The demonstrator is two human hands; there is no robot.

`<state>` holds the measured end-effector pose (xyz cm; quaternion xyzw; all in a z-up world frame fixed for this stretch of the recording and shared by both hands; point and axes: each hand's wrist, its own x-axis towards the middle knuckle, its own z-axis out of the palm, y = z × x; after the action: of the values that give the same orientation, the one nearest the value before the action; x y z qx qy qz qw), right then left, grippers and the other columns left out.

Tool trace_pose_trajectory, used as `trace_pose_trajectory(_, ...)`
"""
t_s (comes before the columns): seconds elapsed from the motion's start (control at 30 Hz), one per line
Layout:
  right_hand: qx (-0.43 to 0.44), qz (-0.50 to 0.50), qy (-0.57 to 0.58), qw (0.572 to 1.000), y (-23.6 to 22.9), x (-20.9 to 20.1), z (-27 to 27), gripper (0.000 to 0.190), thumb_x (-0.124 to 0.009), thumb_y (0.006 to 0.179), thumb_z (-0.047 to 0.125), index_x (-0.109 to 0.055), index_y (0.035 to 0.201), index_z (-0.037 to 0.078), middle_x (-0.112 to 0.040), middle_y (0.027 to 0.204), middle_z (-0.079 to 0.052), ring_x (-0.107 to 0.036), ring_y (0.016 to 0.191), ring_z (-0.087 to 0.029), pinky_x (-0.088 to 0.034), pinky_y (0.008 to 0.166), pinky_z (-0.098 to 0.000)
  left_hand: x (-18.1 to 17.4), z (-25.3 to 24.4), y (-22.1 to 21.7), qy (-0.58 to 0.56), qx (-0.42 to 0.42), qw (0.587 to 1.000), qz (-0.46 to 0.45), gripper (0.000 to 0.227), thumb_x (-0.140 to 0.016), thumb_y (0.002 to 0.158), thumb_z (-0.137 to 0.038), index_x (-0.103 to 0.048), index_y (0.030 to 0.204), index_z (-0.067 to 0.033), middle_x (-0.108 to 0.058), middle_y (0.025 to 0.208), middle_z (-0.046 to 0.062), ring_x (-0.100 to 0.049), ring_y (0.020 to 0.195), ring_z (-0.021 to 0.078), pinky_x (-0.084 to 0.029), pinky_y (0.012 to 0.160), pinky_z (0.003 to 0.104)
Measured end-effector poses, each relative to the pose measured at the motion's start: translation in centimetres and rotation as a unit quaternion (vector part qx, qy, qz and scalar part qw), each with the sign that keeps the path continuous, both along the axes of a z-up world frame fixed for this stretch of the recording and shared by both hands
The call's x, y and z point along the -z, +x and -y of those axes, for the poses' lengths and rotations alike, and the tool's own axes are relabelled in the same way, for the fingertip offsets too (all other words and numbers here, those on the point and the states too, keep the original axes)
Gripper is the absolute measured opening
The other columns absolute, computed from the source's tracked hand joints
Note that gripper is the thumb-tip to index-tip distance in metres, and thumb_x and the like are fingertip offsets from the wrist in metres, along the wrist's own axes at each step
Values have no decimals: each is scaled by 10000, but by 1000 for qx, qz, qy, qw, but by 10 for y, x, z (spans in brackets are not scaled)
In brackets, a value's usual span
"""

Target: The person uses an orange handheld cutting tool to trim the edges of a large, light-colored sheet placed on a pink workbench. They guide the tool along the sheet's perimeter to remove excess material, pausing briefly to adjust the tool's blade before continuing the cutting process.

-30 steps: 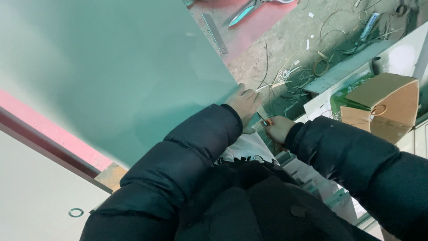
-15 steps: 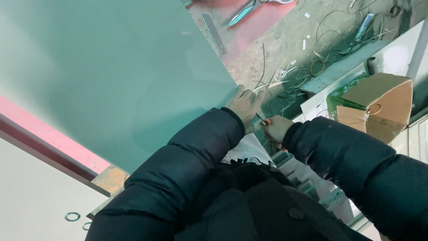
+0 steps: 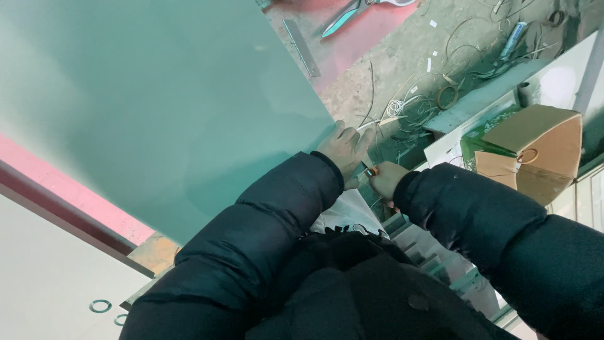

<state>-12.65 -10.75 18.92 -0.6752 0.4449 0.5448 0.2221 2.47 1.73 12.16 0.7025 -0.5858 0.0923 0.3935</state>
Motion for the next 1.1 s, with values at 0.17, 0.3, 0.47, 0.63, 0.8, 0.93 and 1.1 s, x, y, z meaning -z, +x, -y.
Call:
trace_pose_trajectory(0.17,-5,6,0,1000,-13,11,3,379,-662,970,382,-883,834,105,-855,866,-187,-849,1029,-437,-630,956,-518,33,10,-20,-2,8,1000,-16,292,-599,1119,-90,-626,1377,43,-441,757,26,-455,805,261,-528,1096,526)
trace_pose_trajectory(0.3,12,-1,-5,1000,-25,41,11,300,-667,913,313,-844,743,141,-798,677,-144,-852,757,-398,-679,738,-499,8,3,-5,-17,6,999,-27,227,-611,1143,-111,-654,1305,42,-448,750,86,-475,807,280,-535,1063,534)
trace_pose_trajectory(0.47,98,17,15,995,-34,63,22,302,-606,926,209,-799,801,13,-769,667,-248,-777,521,-382,-643,433,-489,3,0,2,-11,9,1000,0,150,-550,1167,-100,-646,1212,6,-434,770,-2,-444,796,208,-522,1068,473)
trace_pose_trajectory(0.63,-19,64,-18,998,-49,57,19,294,-656,933,325,-855,928,108,-826,862,-243,-838,1022,-534,-651,858,-600,19,4,-10,8,32,999,-24,331,-546,1097,-42,-624,1412,22,-520,766,89,-481,805,274,-513,1065,561)
trace_pose_trajectory(0.8,-11,37,-18,999,-26,14,13,254,-647,908,372,-830,878,199,-856,761,-103,-894,971,-358,-674,971,-518,51,13,-25,2,42,998,-36,349,-623,1047,-41,-611,1393,10,-576,769,105,-487,803,306,-502,1071,567)
trace_pose_trajectory(0.93,20,40,-1,999,-19,0,4,278,-639,901,303,-844,840,125,-865,799,-154,-861,985,-442,-637,918,-522,64,12,-33,-5,38,999,-27,389,-596,1045,-3,-612,1431,35,-588,789,175,-513,838,332,-507,1052,601)
trace_pose_trajectory(1.1,-54,63,-36,996,-109,165,45,388,-702,934,393,-905,982,67,-857,988,-247,-858,1083,-483,-635,835,-606,26,-5,-13,96,99,990,-33,735,-763,995,-127,-450,1625,85,-717,973,234,-558,951,340,-411,1214,651)
